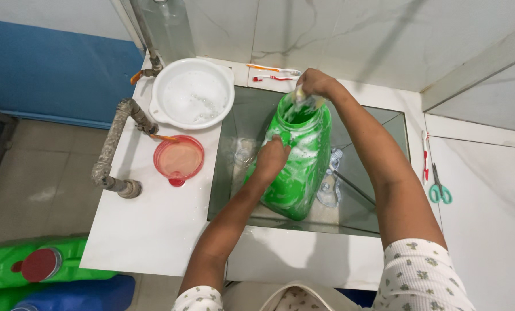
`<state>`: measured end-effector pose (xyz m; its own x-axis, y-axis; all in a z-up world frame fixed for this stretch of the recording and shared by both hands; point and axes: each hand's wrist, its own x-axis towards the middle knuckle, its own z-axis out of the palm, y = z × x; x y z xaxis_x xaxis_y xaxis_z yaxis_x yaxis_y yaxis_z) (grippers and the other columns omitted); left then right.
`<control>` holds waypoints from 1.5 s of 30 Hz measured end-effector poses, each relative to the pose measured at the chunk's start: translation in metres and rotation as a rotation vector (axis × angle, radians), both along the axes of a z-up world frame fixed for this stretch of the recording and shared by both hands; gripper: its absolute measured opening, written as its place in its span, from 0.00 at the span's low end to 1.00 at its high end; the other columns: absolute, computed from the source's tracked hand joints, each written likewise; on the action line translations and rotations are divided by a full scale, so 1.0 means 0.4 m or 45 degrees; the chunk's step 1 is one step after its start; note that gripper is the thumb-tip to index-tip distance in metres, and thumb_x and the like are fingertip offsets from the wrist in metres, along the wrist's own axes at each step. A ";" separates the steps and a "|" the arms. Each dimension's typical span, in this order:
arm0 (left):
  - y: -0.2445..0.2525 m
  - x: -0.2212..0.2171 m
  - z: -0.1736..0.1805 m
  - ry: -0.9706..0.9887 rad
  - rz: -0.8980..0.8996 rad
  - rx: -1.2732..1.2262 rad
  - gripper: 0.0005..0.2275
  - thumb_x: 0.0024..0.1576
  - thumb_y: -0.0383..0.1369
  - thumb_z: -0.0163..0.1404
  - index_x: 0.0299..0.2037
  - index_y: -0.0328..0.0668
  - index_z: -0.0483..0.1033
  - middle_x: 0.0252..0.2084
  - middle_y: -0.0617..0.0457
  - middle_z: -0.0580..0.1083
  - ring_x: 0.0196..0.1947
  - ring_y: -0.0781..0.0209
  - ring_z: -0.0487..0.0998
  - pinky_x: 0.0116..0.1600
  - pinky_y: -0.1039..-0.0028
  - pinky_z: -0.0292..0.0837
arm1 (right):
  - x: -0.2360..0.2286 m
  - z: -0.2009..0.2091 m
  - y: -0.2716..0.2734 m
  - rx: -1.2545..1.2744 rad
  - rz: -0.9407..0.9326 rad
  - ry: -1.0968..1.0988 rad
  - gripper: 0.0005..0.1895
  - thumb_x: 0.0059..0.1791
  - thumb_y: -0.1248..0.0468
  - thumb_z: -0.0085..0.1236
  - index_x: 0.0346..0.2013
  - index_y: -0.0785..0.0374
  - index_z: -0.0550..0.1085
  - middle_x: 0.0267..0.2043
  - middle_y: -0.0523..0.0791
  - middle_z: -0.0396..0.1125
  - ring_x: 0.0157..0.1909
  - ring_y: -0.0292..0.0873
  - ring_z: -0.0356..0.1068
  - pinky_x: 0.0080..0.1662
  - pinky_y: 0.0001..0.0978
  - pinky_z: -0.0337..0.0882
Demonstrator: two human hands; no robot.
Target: The person scrubs a green plastic container with a sponge and rinses it under running water. They then use a long-handled brush to clean the interior, rinse again, and place a red cap on it. Finally, they use scissors to cut a small hole in a blue container.
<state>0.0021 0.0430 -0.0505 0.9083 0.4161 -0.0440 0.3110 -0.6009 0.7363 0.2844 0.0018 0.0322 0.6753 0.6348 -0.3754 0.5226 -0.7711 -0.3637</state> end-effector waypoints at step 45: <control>0.006 -0.012 0.009 0.028 0.014 -0.072 0.21 0.58 0.38 0.53 0.51 0.22 0.68 0.40 0.29 0.78 0.41 0.33 0.81 0.48 0.50 0.76 | -0.050 0.089 0.017 0.028 0.016 0.087 0.15 0.46 0.71 0.54 0.45 0.64 0.81 0.39 0.51 0.77 0.38 0.48 0.78 0.41 0.38 0.78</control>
